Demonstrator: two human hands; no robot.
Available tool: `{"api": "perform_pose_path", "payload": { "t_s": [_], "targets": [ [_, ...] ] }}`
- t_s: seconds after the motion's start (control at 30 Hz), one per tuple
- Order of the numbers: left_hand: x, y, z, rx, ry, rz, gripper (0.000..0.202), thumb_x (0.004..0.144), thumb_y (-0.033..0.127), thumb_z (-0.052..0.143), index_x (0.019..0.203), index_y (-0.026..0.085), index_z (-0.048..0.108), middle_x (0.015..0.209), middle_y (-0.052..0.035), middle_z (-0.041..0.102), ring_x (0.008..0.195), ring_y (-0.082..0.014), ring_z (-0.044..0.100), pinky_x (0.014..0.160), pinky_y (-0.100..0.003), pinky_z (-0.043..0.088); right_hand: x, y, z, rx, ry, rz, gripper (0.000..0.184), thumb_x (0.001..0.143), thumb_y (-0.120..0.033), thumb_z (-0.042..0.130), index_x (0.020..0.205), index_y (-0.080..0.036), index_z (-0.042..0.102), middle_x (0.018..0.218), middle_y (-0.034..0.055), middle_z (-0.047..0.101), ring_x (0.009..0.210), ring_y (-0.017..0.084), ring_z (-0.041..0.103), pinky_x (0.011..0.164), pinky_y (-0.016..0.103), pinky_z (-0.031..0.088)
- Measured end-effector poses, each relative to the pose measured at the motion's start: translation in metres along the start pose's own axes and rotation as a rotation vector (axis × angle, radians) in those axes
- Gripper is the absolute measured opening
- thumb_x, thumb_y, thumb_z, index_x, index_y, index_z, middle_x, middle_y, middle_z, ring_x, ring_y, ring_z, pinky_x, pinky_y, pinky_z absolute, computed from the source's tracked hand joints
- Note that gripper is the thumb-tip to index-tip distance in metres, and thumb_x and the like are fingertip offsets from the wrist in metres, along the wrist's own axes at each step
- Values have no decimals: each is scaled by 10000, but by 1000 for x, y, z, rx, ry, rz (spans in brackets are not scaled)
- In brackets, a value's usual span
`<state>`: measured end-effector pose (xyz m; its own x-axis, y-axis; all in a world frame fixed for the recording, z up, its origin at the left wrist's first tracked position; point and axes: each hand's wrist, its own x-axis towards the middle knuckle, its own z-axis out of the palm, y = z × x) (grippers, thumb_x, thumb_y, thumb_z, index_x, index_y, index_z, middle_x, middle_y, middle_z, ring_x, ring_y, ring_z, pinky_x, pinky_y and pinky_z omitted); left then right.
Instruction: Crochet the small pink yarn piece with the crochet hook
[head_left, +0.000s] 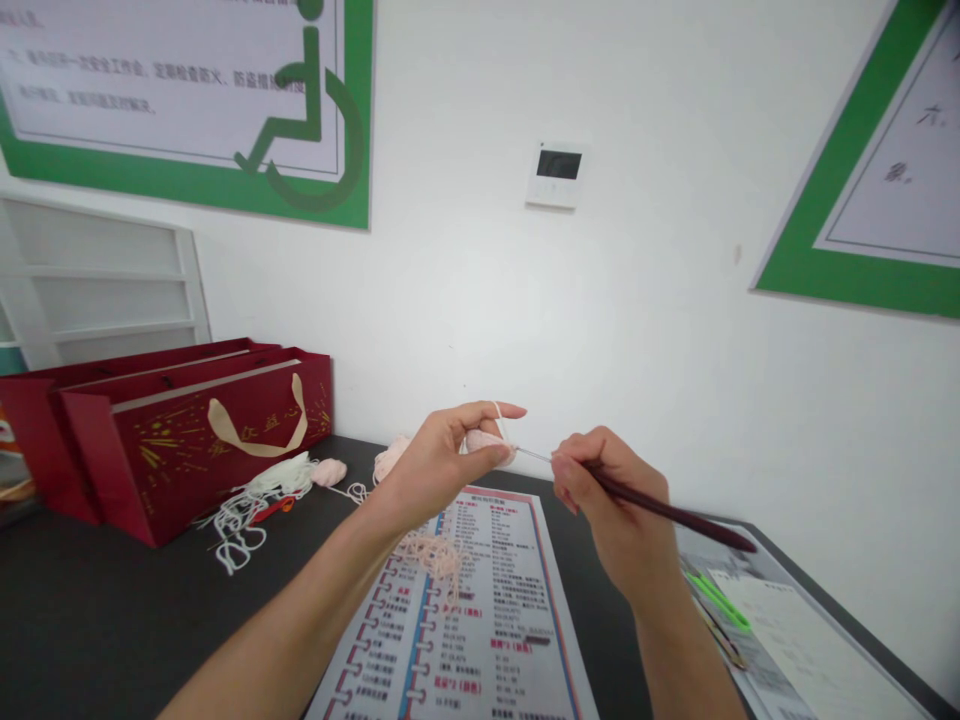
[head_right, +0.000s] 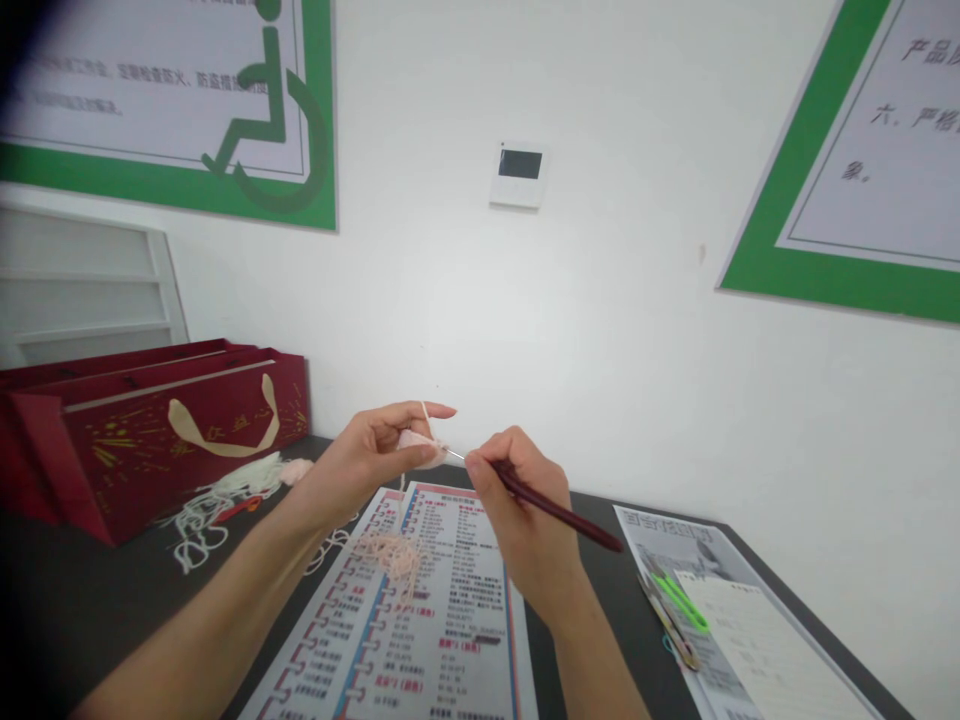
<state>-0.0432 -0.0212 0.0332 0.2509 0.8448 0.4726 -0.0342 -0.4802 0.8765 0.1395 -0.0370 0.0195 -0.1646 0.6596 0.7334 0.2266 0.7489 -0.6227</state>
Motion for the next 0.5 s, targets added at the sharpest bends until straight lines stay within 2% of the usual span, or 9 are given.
{"api": "perform_pose_path", "payload": {
  "t_s": [0.17, 0.23, 0.3, 0.37, 0.43, 0.5],
  "targets": [
    [-1, 0, 1, -100, -31, -24, 216, 743, 213, 686, 958, 188, 699, 786, 7, 563, 683, -110, 492, 666, -272, 375, 9, 7, -3, 377, -24, 131, 184, 850, -251, 587, 691, -190, 516, 539, -49, 442, 477, 96, 395, 445, 242, 284],
    [-1, 0, 2, -175, -55, -38, 296, 738, 212, 701, 1033, 206, 683, 728, 28, 535, 654, -97, 481, 653, -264, 373, 12, 6, 2, 538, -77, 165, 171, 851, -236, 569, 700, -195, 499, 551, -48, 450, 474, 94, 393, 436, 232, 294],
    [-1, -2, 5, -249, -69, -52, 388, 740, 213, 707, 1123, 223, 645, 673, 50, 503, 616, -81, 463, 642, -255, 372, 13, 6, 10, 605, -109, 143, 166, 872, -231, 522, 717, -207, 467, 578, -48, 452, 480, 96, 398, 437, 230, 319],
    [0, -3, 8, -308, -53, -57, 432, 740, 205, 711, 1162, 221, 619, 672, 54, 515, 613, -74, 469, 657, -252, 378, 10, 9, 20, 470, -56, 12, 153, 898, -210, 479, 746, -217, 458, 609, -46, 450, 503, 100, 417, 466, 240, 363],
    [0, -4, 11, -364, -27, -59, 466, 737, 188, 713, 1188, 214, 597, 683, 53, 532, 631, -74, 487, 682, -251, 384, 5, 15, 30, 88, 29, -188, 90, 886, -138, 496, 853, -221, 508, 709, -11, 521, 586, 116, 471, 534, 265, 413],
    [1, -3, 13, -419, -17, -76, 493, 743, 177, 706, 1216, 212, 573, 673, 58, 533, 635, -75, 493, 703, -253, 385, 0, 23, 37, -261, 120, -485, 207, 834, -56, 539, 953, -225, 537, 786, 29, 559, 694, 155, 517, 591, 296, 439]
  ]
}}
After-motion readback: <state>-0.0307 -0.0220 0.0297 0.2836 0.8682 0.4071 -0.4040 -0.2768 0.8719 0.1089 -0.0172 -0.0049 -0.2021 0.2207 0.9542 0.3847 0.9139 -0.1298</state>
